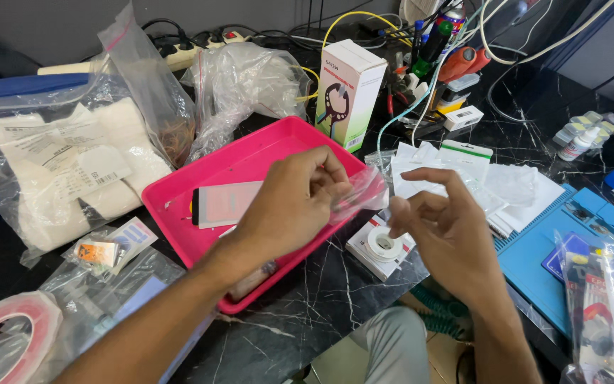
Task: The person organizes various small items, including plastic bags, a roll of tape, and a bundle of sticks, by placing them into a pink plastic tray on a cluttered table.
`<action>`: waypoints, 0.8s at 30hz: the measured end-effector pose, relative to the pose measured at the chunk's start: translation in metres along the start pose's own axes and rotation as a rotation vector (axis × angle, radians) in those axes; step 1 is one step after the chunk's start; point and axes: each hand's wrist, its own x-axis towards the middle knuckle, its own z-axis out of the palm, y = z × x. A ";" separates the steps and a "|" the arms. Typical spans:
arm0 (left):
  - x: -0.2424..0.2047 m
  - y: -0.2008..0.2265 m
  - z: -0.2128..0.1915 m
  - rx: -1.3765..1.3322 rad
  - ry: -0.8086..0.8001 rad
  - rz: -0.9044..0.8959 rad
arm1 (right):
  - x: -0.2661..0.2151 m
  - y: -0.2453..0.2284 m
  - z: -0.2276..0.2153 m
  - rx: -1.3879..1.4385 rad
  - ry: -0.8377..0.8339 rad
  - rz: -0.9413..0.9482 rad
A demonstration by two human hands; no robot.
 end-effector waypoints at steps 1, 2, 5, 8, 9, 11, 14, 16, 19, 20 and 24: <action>-0.002 0.009 -0.007 -0.002 -0.006 -0.001 | -0.001 0.002 -0.004 -0.001 0.003 0.006; -0.004 0.019 -0.014 -0.059 -0.079 -0.064 | -0.001 0.004 -0.008 0.015 0.044 -0.090; -0.005 0.048 -0.024 -0.125 -0.205 -0.291 | -0.005 -0.005 -0.015 0.022 0.051 -0.227; 0.000 0.037 -0.023 -0.269 -0.303 -0.443 | -0.009 -0.018 -0.017 -0.012 -0.034 -0.319; 0.003 0.027 -0.022 -0.401 -0.352 -0.427 | -0.010 -0.022 -0.016 -0.035 -0.082 -0.370; 0.005 0.016 -0.021 -0.422 -0.395 -0.414 | -0.008 -0.027 -0.015 -0.100 -0.098 -0.395; 0.005 0.009 -0.020 -0.444 -0.447 -0.396 | -0.004 -0.032 -0.012 -0.182 -0.140 -0.433; 0.005 0.006 -0.018 -0.445 -0.456 -0.390 | -0.002 -0.032 -0.011 -0.198 -0.167 -0.447; 0.002 0.022 -0.021 -0.407 -0.419 -0.380 | 0.003 -0.028 -0.011 -0.212 -0.193 -0.461; -0.001 0.041 -0.025 -0.181 -0.298 -0.421 | 0.004 -0.026 -0.012 -0.201 -0.179 -0.426; 0.005 0.007 -0.028 0.290 0.184 0.168 | 0.014 -0.019 -0.007 -0.134 -0.186 -0.401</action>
